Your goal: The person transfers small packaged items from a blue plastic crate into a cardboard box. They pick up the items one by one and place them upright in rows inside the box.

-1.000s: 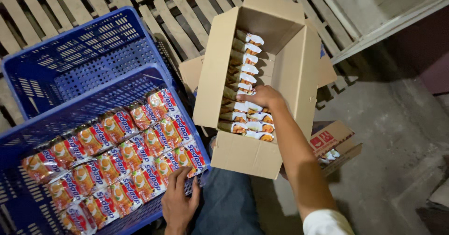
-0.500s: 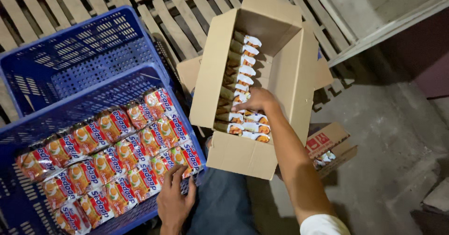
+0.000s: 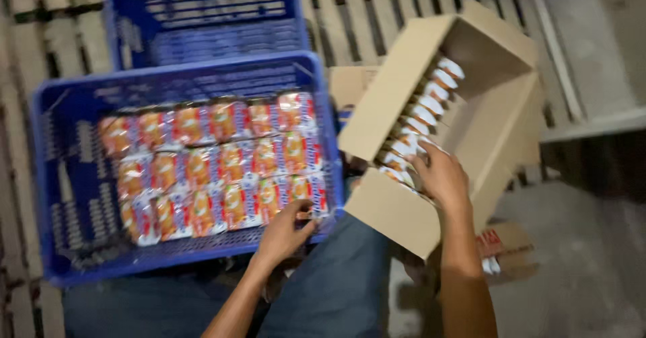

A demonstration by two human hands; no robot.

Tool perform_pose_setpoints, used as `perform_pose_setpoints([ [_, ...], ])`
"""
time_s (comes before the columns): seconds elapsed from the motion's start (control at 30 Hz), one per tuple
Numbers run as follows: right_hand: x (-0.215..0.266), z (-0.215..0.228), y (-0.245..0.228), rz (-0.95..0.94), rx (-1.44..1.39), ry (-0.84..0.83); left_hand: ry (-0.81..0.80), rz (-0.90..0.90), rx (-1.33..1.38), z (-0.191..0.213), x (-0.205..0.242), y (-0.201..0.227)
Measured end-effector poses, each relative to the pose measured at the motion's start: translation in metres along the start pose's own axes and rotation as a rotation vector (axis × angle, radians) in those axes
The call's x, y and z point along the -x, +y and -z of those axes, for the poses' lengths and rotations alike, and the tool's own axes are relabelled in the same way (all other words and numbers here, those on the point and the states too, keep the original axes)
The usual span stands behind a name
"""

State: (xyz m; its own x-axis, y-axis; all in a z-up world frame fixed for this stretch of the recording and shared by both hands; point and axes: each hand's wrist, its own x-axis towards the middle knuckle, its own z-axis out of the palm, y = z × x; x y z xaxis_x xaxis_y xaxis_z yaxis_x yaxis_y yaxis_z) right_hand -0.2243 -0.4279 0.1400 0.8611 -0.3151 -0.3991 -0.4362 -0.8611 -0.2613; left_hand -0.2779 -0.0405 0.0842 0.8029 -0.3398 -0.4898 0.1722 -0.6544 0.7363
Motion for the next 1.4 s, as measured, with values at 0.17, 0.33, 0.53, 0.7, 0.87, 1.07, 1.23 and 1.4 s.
perform_pose_setpoints([
  [0.17, 0.070, -0.028, -0.076, 0.256, -0.350, 0.317, 0.048, 0.017, 0.021, 0.018, -0.053, -0.055],
  [0.33, 0.075, -0.074, -0.070, 0.366, -0.398, 0.536, 0.257, 0.007, -0.039, 0.018, -0.142, -0.113],
  [0.53, 0.052, -0.106, -0.053, 0.337, -0.170, 0.764, 0.342, -0.187, 0.077, 0.055, -0.204, -0.080],
  [0.7, 0.056, -0.104, -0.061, 0.261, -0.052, 0.745, 0.311, 0.189, 0.328, 0.044, -0.290, -0.081],
  [0.87, 0.055, -0.096, -0.067, 0.226, -0.060, 0.687, 0.452, 0.368, 0.536, 0.034, -0.330, -0.051],
  [1.07, 0.053, -0.090, -0.071, 0.207, -0.078, 0.609, 0.565, 0.402, 0.557, 0.037, -0.353, -0.037],
  [1.23, 0.051, -0.095, -0.069, 0.166, -0.104, 0.598, 0.210, 0.489, 0.461, 0.093, -0.306, -0.019],
  [1.4, 0.054, -0.104, -0.064, 0.224, -0.093, 0.746, 0.136, 0.333, 0.973, 0.129, -0.225, -0.019],
])
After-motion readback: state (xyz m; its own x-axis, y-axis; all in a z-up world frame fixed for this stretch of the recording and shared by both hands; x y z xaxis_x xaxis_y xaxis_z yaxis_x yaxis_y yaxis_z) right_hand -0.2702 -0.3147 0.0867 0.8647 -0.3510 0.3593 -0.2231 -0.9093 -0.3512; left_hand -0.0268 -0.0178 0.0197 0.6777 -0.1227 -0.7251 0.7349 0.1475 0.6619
